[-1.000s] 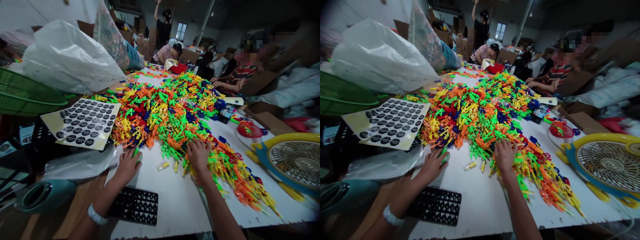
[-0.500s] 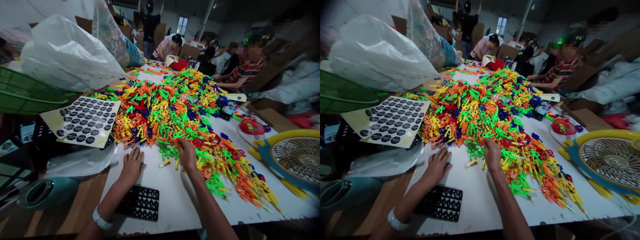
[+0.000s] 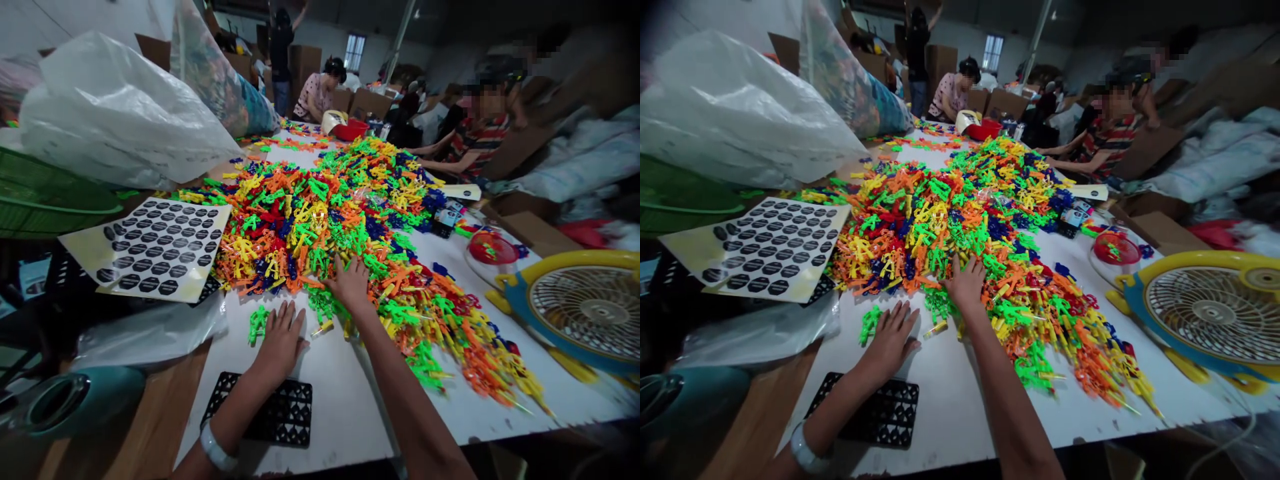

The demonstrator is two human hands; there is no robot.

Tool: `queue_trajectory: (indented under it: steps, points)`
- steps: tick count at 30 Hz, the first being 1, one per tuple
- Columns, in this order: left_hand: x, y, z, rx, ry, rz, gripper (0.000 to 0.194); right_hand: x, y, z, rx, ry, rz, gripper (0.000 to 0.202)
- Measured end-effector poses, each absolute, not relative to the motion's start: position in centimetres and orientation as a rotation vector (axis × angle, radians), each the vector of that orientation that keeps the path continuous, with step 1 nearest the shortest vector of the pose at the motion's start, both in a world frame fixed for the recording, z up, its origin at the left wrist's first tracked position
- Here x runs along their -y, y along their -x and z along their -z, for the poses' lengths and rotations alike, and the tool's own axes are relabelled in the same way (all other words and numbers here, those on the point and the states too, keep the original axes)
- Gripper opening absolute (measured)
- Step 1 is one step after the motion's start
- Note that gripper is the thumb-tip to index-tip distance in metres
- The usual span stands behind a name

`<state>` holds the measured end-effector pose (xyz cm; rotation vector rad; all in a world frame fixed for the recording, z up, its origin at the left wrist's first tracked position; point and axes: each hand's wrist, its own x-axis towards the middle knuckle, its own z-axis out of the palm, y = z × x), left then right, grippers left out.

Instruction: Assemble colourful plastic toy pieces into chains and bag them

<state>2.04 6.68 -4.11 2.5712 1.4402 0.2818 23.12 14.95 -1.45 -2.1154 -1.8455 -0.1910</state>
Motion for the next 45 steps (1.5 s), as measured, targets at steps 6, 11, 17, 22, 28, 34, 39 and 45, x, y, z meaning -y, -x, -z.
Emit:
queue_trajectory:
  steps: [6,11,17,22,28,34,39,45]
  points:
    - [-6.6,-1.9,4.8,-1.567,-2.527,-0.460,0.080,-11.4,-18.4,2.5,2.083,2.005,-0.087,0.068]
    - [-6.8,-1.4,5.8,-1.626,-2.574,-0.551,0.071,-11.6,-20.2,0.8,2.155,1.686,-0.353,0.049]
    - [-6.3,-1.7,5.9,-1.678,-2.598,-0.625,0.074,-19.1,-26.6,-2.6,1.596,2.410,-0.308,0.073]
    - [-6.0,-3.0,4.5,-1.518,-2.712,-0.587,0.084,-21.5,-25.1,-1.4,1.645,2.429,-0.340,0.076]
    - [-7.1,-3.7,4.2,-1.536,-2.690,-0.492,0.070,-19.0,-21.4,0.0,1.832,2.251,-0.402,0.056]
    - [-6.9,-2.0,3.5,-1.704,-2.599,-0.426,0.044,-15.4,-20.0,-0.1,2.023,1.961,-0.474,0.063]
    - [-6.4,0.1,3.0,-1.776,-2.542,-0.441,0.038,-9.9,-22.1,0.6,2.259,1.682,-0.230,0.064]
    - [-6.8,1.6,3.4,-1.745,-2.533,-0.464,0.036,-6.6,-28.2,2.0,2.168,1.853,0.117,0.045]
